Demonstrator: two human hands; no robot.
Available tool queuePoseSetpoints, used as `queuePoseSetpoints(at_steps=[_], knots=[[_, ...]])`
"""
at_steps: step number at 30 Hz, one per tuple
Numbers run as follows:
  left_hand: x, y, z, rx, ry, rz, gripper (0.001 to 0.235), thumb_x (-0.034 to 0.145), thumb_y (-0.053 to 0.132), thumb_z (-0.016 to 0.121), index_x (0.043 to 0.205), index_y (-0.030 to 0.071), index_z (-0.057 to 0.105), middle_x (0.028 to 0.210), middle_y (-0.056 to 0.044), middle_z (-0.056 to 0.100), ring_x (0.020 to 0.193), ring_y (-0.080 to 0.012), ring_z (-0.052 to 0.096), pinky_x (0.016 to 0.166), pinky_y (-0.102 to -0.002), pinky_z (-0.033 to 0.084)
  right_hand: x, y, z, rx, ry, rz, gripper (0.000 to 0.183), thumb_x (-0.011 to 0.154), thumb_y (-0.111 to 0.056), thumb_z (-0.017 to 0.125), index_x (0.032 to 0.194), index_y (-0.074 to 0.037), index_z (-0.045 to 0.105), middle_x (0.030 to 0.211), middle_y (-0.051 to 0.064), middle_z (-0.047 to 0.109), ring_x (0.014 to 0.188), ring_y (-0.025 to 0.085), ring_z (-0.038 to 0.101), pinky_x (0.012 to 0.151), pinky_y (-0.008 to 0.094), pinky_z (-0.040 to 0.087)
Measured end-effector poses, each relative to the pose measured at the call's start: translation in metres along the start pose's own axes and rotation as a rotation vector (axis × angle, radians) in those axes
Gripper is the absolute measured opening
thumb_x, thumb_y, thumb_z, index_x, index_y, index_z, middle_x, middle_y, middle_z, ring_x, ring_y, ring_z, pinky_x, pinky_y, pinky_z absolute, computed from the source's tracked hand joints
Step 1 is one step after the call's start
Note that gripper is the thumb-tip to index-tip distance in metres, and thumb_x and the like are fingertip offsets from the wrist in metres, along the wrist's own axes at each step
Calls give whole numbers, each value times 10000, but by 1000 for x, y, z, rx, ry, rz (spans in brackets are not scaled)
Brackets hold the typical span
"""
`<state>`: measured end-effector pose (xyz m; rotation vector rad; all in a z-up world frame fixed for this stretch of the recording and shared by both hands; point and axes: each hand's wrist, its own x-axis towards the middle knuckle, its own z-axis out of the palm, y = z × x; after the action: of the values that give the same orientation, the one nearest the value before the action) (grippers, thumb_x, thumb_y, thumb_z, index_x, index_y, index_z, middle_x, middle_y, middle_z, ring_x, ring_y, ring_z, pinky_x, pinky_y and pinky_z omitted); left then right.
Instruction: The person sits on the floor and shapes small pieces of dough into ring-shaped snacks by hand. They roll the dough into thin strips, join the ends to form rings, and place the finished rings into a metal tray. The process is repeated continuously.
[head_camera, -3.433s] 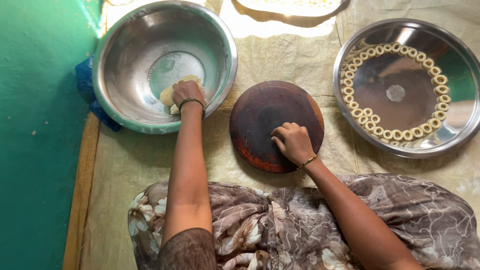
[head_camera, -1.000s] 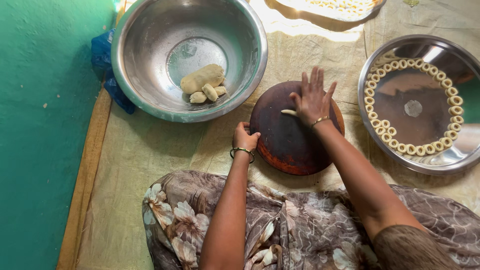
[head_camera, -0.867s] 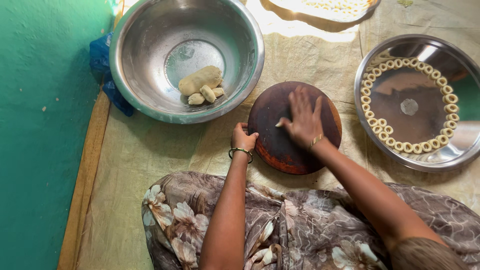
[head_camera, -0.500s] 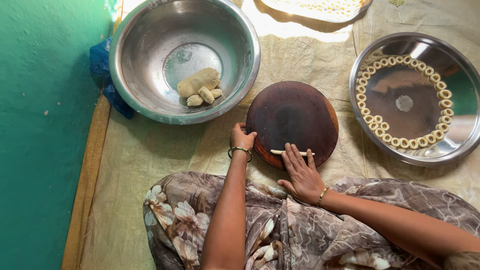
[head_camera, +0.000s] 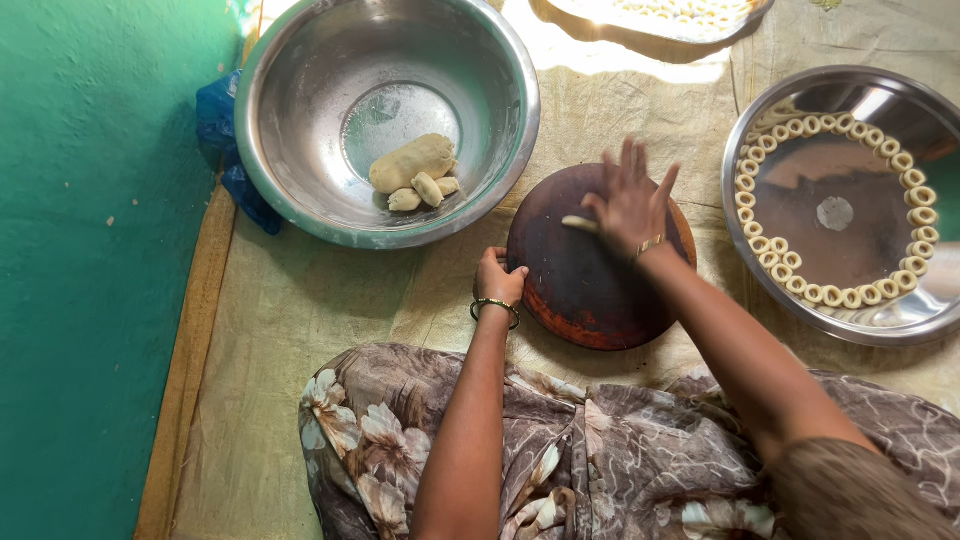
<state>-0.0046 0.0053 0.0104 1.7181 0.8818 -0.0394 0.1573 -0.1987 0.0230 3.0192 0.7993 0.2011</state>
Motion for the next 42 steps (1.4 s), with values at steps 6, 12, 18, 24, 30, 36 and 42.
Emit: queuePoseSetpoints(at_steps=[6,12,18,24,30,36,42], knots=[[4,-6,2,1,2,14,410,751,65,839,1113,59,647,982,-80,775,889,-208,741,817,-358,560,17,11,11,-53,111,49,817,1065,-676,163,1646,-205,-164,1696,14,-291,1582,179,-221,1165,667,-211],[15,-19,10,-113,-10,52,428,734,50,829,1112,54,629,953,-88,768,864,-214,746,792,-364,584,-80,-33,-24,153,-80,-188,823,1005,-642,259,1622,-180,-30,1691,49,-176,1557,195,-161,1139,648,-214],[-8,0,-7,140,40,6,444,776,226,858,1141,68,660,967,-106,754,884,-257,724,815,-401,565,-118,-21,-78,510,59,-114,766,1051,-594,274,1640,-135,105,1732,132,41,1596,269,-33,1189,649,-121],[-66,46,0,489,285,576,608,910,383,737,1390,70,534,1423,-155,543,1381,-342,432,1115,-492,380,-153,14,-114,1023,230,421,767,1072,-582,284,1635,-78,154,1696,220,191,1590,346,182,1257,564,134],[-117,49,62,760,18,1044,886,945,578,540,1571,-9,318,1670,-216,243,1570,-362,117,1245,-548,140,-143,24,-106,1277,298,579,738,1057,-550,346,1601,-66,224,1608,237,338,1497,329,346,1220,422,279],[-84,63,110,969,-54,1067,903,974,656,452,1583,8,295,1681,-210,223,1586,-341,92,1254,-582,75,-120,37,-107,1101,513,428,638,1129,-487,367,1563,-22,313,1614,226,362,1514,334,355,1245,438,276],[-33,98,147,1103,-40,862,969,925,762,339,1614,92,219,1679,-207,138,1565,-325,28,1202,-659,-10,-113,44,-117,1211,575,473,615,1132,-469,374,1544,-13,344,1623,211,368,1532,315,337,1258,434,243]])
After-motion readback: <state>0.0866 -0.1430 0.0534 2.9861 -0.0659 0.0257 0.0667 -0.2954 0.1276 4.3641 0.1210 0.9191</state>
